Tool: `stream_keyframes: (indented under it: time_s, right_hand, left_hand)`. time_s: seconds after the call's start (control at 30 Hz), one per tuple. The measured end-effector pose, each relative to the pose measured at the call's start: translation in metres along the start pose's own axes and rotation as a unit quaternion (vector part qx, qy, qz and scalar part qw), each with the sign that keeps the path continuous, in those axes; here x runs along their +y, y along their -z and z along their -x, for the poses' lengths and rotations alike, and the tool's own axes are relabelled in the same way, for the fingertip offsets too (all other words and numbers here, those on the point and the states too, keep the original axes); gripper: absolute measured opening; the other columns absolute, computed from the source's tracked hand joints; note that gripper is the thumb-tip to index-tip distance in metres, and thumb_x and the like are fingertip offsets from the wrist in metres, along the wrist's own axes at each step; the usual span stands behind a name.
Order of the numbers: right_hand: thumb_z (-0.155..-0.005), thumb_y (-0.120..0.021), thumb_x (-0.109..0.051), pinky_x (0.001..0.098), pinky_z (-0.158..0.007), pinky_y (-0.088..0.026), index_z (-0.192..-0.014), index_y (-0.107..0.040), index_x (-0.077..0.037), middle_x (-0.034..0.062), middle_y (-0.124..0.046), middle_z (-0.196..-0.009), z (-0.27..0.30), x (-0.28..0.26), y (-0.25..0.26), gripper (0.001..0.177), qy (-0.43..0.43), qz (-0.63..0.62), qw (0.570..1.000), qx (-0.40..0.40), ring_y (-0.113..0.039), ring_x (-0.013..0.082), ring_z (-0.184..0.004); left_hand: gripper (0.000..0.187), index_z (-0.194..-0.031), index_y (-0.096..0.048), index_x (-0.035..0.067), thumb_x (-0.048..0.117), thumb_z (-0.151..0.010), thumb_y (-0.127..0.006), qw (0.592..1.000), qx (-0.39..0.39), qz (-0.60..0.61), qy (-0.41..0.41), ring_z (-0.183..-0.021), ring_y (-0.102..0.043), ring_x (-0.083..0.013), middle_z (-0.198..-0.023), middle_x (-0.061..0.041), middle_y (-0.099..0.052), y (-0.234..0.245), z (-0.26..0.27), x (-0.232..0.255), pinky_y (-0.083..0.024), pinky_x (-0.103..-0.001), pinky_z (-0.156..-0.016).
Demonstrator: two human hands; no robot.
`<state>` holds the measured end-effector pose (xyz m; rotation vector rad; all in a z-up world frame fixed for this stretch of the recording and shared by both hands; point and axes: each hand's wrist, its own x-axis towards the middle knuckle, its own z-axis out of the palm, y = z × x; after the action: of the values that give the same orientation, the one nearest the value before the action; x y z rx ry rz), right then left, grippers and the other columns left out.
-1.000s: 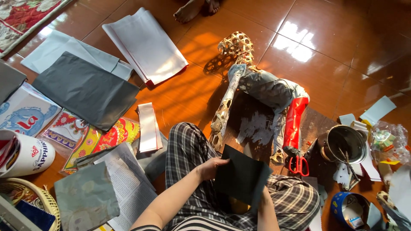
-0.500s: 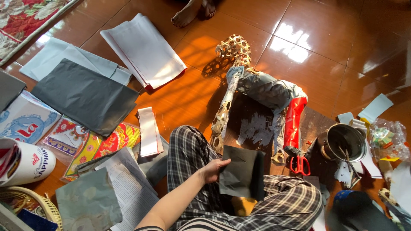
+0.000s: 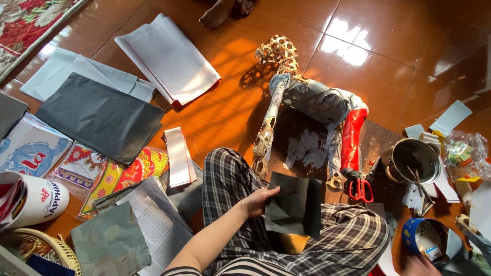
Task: Crafting a papier-mâché giraffe sculpture by applying red tape and black material.
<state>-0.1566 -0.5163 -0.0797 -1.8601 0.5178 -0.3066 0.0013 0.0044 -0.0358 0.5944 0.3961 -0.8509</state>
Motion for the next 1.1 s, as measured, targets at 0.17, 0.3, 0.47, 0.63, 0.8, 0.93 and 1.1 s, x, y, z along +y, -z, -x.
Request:
stream_keyframes:
  time_s: [0.17,0.3,0.47,0.63,0.8,0.93,1.1]
  right_hand:
    - [-0.106,-0.048,-0.016,0.0492,-0.108,-0.059,-0.149,-0.056,-0.008,0.0208,-0.067,-0.146,-0.018,-0.188,-0.197,0.045,-0.114,-0.035,0.972,-0.204,-0.068,0.0346,-0.132]
    - [-0.108,-0.065,-0.017,0.0301,-0.083,-0.054,-0.143,-0.072,0.004,0.0139,-0.079,-0.124,-0.023,-0.153,-0.261,0.042,-0.294,-0.167,0.861,-0.38,-0.071,0.0192,-0.099]
    - [-0.102,-0.075,-0.008,0.0202,-0.059,-0.042,-0.112,-0.073,-0.004,0.0023,-0.068,-0.091,-0.026,-0.12,-0.255,0.011,-0.223,-0.23,0.878,-0.356,-0.055,0.0083,-0.067]
    - [-0.104,-0.058,-0.039,0.0439,-0.104,-0.047,-0.16,-0.054,-0.017,0.0196,-0.068,-0.14,-0.022,-0.134,-0.249,0.06,-0.238,-0.243,0.873,-0.35,-0.062,0.0317,-0.125]
    - [-0.092,-0.088,-0.012,0.0278,-0.077,-0.057,-0.163,-0.048,-0.021,0.0071,-0.066,-0.103,-0.017,-0.1,-0.277,0.082,-0.099,-0.048,0.953,-0.281,-0.064,0.0156,-0.09]
    - [-0.106,-0.073,-0.016,0.0265,-0.069,-0.059,-0.137,-0.073,-0.02,0.0093,-0.08,-0.095,-0.026,-0.095,-0.27,0.031,-0.105,-0.06,0.963,-0.241,-0.072,0.0164,-0.083]
    - [-0.099,-0.076,-0.023,0.0774,-0.117,-0.038,-0.177,-0.008,-0.03,0.0456,-0.045,-0.156,-0.011,-0.152,-0.266,0.104,-0.095,-0.025,0.917,-0.387,-0.046,0.0662,-0.144]
  left_hand:
    - [0.074,-0.149,-0.041,-0.007,0.033,-0.1,-0.078,0.998,0.053,0.017,-0.029,-0.11,-0.074,-0.0257,-0.142,-0.023,-0.068,-0.006,0.006,0.003,-0.063,-0.031,-0.087]
    - [0.031,-0.119,-0.077,-0.004,0.024,-0.103,-0.078,0.991,0.051,0.079,-0.096,-0.09,-0.079,-0.0224,-0.114,-0.014,-0.082,-0.009,0.017,0.007,-0.066,-0.031,-0.08]
    - [0.045,-0.126,-0.068,-0.01,0.025,-0.099,-0.08,0.983,0.119,0.078,-0.113,-0.088,-0.078,-0.026,-0.112,-0.02,-0.079,-0.012,0.009,0.01,-0.066,-0.035,-0.077]
    - [0.032,-0.114,-0.073,-0.011,0.02,-0.11,-0.067,0.992,0.048,0.045,-0.106,-0.085,-0.077,-0.022,-0.108,-0.017,-0.08,-0.014,0.0,0.009,-0.064,-0.03,-0.076]
    - [0.045,-0.118,-0.073,-0.011,0.022,-0.097,-0.094,0.98,0.147,0.062,-0.116,-0.089,-0.083,-0.0421,-0.102,-0.032,-0.08,0.01,-0.028,-0.013,-0.067,-0.062,-0.077]
    - [0.047,-0.116,-0.07,-0.014,0.024,-0.099,-0.091,0.979,0.133,0.091,-0.122,-0.094,-0.081,-0.0445,-0.105,-0.034,-0.078,0.02,-0.028,-0.013,-0.065,-0.063,-0.084]
    - [0.046,-0.12,-0.076,-0.011,0.032,-0.104,-0.087,0.986,0.108,0.087,-0.088,-0.1,-0.082,-0.0423,-0.112,-0.031,-0.079,0.036,-0.045,-0.018,-0.065,-0.061,-0.09]
